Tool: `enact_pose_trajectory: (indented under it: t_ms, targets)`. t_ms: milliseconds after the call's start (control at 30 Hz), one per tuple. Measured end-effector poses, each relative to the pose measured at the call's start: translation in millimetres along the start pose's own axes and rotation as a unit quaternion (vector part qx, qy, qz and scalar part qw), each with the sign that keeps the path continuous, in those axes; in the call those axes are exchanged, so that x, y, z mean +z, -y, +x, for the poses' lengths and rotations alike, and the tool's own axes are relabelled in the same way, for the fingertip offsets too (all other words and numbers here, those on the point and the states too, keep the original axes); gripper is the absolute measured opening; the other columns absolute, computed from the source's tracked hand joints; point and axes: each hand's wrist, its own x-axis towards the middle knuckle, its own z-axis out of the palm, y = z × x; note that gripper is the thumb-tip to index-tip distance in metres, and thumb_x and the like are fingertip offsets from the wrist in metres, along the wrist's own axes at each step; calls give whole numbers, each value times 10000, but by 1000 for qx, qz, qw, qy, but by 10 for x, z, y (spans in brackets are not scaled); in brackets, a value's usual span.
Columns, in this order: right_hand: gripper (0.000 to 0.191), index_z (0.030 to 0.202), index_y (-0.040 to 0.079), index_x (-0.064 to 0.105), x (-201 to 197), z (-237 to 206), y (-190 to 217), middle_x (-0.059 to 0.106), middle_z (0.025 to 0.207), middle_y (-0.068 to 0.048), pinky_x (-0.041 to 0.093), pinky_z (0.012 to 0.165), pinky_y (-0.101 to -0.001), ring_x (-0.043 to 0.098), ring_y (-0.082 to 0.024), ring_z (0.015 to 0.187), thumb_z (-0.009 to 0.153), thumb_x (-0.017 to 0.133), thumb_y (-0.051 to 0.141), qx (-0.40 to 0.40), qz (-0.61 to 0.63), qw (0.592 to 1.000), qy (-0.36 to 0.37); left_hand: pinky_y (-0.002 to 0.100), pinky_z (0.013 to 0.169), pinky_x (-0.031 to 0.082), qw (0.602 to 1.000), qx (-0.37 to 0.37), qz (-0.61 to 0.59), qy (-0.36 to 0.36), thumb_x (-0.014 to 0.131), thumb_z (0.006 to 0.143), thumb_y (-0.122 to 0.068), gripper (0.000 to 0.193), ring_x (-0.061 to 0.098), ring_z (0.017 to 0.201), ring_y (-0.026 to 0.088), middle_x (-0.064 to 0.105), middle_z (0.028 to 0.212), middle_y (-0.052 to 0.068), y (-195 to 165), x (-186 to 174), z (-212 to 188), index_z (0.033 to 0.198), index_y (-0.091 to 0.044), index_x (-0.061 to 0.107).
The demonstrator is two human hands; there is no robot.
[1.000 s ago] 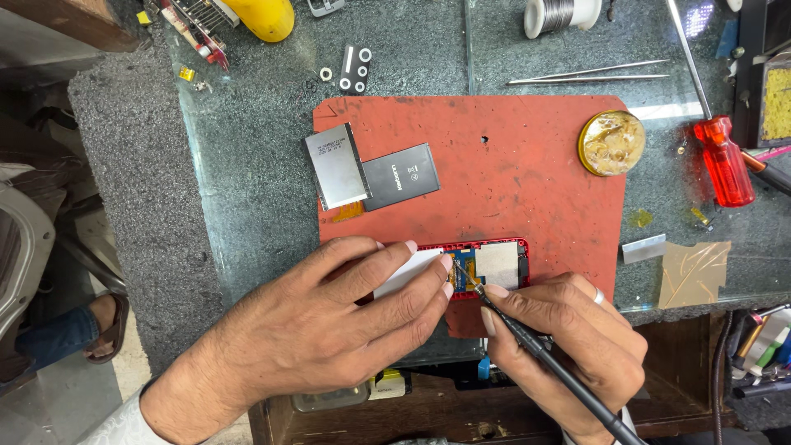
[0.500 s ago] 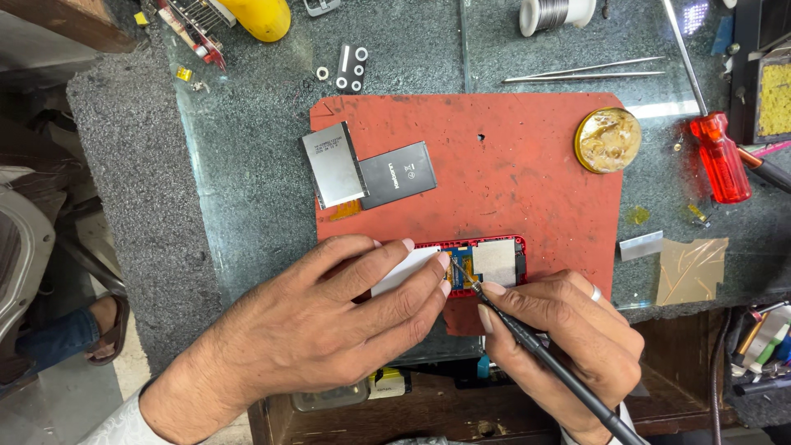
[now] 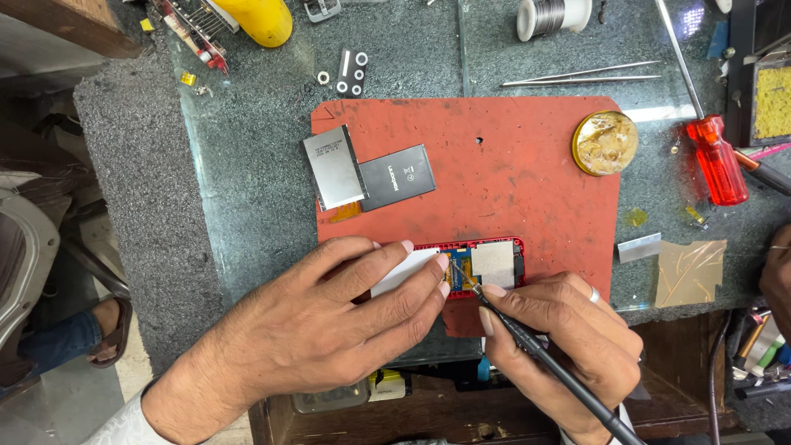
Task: The person solders components on the exposed circuit board of a small red feature phone using a soldering iron, holding the phone steady with the other hand. They then fit the screen assembly back into the housing, press the halves together, and handle the battery while closing the phone.
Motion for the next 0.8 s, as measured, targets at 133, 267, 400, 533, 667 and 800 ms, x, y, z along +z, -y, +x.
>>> enact_pose_trajectory:
  t_ms: [133,267,400,533,667,800]
  targets:
    - [278,983,-34,724,3,8,-5,743,886,-123,558,735,-311,722,-198,779,728,833,-20,-12,0,1000,3,396,1031,500,1000,3,1,-1,633,924,-191,316,588,1232,238,634,1350,40,10,-2,-5,1216,-82,684]
    - [284,986,-31,724,7,2,-13,741,886,-119,560,738,-314,720,-201,779,726,839,-16,-14,0,1000,2,393,1031,500,1000,2,-1,-1,634,924,-192,318,588,1233,238,634,1352,42,10,4,-1,1218,-82,684]
    - [282,985,-26,724,8,-1,-21,742,892,-119,560,735,-312,718,-200,778,727,838,-19,-14,1,1000,-2,393,1030,500,1000,3,0,-1,636,926,-193,320,588,1235,238,634,1351,40,12,4,-1,1223,-82,683]
    - [293,996,-26,723,4,2,-14,743,902,-123,563,746,-315,718,-201,790,726,836,-16,-17,3,1000,4,397,1029,501,1000,6,1,-1,635,919,-196,326,588,1234,240,634,1350,43,14,3,-5,1220,-80,681]
    - [287,982,-25,730,11,6,-6,737,878,-118,555,729,-309,710,-194,773,716,838,-19,-13,-3,1000,1,394,1032,500,1000,3,-1,-1,638,922,-192,328,587,1234,239,633,1352,40,12,6,-7,1227,-82,682]
    - [266,969,-23,728,15,8,-6,739,875,-113,549,717,-295,711,-183,765,725,834,-28,-13,-2,1000,-5,391,1035,500,1000,1,1,0,640,925,-189,318,588,1235,235,634,1353,34,10,10,-9,1224,-87,683]
